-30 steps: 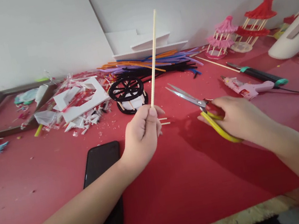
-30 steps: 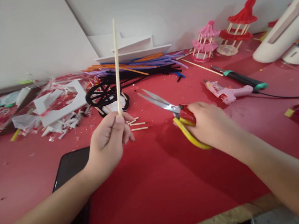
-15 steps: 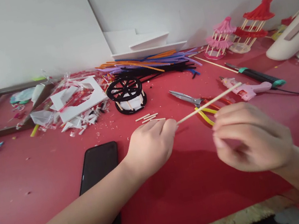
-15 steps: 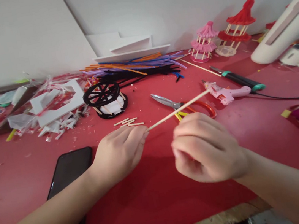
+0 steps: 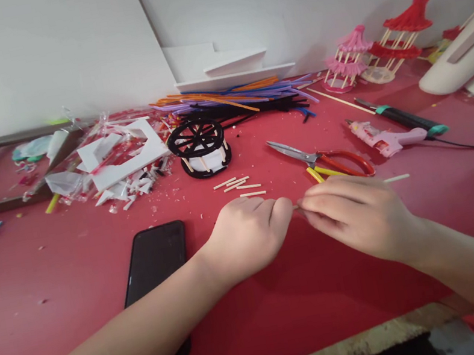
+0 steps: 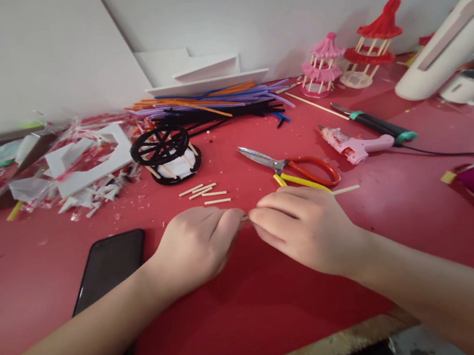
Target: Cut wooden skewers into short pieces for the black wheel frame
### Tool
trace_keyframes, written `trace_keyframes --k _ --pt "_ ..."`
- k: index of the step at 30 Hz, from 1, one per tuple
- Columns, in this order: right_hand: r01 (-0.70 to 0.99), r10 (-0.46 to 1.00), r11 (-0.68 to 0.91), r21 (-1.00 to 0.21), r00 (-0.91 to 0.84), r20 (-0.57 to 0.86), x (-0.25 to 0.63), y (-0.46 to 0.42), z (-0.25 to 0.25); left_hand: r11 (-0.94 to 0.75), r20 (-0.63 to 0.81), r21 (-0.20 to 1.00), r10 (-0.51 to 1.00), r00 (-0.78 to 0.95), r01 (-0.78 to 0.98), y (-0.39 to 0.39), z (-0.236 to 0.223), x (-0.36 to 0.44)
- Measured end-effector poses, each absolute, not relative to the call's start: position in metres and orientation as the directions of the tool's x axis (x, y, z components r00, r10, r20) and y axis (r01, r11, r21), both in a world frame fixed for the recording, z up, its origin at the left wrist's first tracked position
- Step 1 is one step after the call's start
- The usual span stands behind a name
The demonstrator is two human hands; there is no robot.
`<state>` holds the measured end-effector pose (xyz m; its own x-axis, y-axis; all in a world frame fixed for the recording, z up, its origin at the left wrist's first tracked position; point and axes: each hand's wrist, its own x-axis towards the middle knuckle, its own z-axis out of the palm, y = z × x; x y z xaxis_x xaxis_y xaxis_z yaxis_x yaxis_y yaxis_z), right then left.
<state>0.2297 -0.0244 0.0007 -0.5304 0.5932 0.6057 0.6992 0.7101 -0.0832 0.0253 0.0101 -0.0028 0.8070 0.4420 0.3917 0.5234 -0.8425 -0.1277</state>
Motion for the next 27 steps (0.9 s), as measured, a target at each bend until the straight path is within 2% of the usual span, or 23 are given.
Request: trace_keyframes --k 5,20,24,27 --pt "0.724 0.612 0.684 -0.093 -0.499 0.614 0.227 -0.025 -0.003 -0.838 0.407 -0.15 0.431 0.805 0.525 0.009 -0.003 0.025" --pt "0.745 0.69 0.635 -0.205 -0.427 0.585 0.222 -0.029 -0.005 -0.824 0.389 -0.11 0.479 0.787 0.556 0.006 -0.006 0.024" --pt "0.755 0.689 0.617 -0.221 -0.383 0.616 0.219 -0.028 -0.003 -0.781 0.376 -0.032 0.569 0.732 0.623 0.003 -0.008 0.027" --pt "0.768 0.663 0.604 -0.213 -0.336 0.67 0.219 -0.026 0.0 -0.739 0.372 0.104 0.649 0.664 0.665 0.007 -0.006 0.027"
